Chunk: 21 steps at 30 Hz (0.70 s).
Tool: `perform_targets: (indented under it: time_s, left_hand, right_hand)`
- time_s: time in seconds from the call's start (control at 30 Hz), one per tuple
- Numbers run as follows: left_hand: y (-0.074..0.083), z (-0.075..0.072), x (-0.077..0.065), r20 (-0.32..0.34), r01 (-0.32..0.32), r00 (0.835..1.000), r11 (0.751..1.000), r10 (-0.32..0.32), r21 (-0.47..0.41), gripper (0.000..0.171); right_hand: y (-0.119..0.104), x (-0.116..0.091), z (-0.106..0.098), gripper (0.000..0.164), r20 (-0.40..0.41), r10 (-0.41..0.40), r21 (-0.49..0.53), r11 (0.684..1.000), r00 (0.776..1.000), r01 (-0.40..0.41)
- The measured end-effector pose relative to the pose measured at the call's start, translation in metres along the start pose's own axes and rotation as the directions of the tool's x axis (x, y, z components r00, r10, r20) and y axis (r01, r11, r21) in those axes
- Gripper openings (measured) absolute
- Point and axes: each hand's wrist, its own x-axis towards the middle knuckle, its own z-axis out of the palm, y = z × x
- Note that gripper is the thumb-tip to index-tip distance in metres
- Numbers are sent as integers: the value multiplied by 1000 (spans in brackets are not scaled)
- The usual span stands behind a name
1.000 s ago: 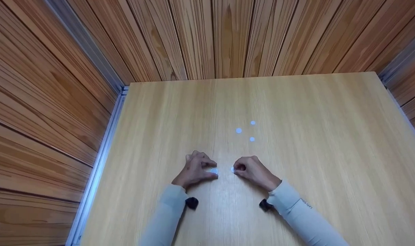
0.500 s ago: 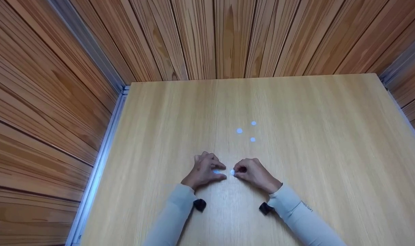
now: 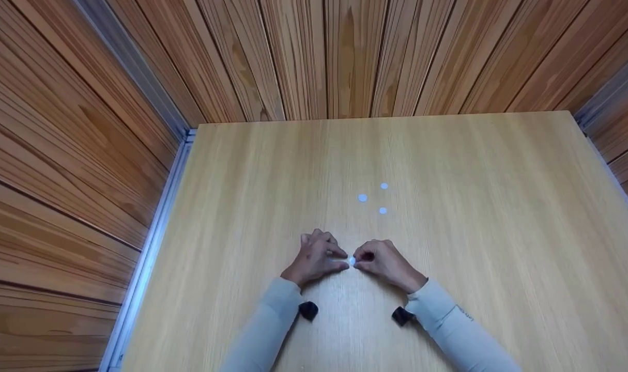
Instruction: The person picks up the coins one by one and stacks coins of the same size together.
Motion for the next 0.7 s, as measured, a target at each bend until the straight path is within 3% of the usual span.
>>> perform_targets:
  time_s: [0.37, 0.7]
  left_hand:
    - [2, 5, 3, -8, -23, 1000, 999, 23, 39, 17]
    - [1, 7, 3, -28, -63, 997, 996, 65, 56, 15]
  right_hand:
    - [0, -1, 1, 6, -9, 19, 10, 1000, 1000, -19]
    - [1, -2, 1, 4, -24, -20, 20, 1000, 1000, 20]
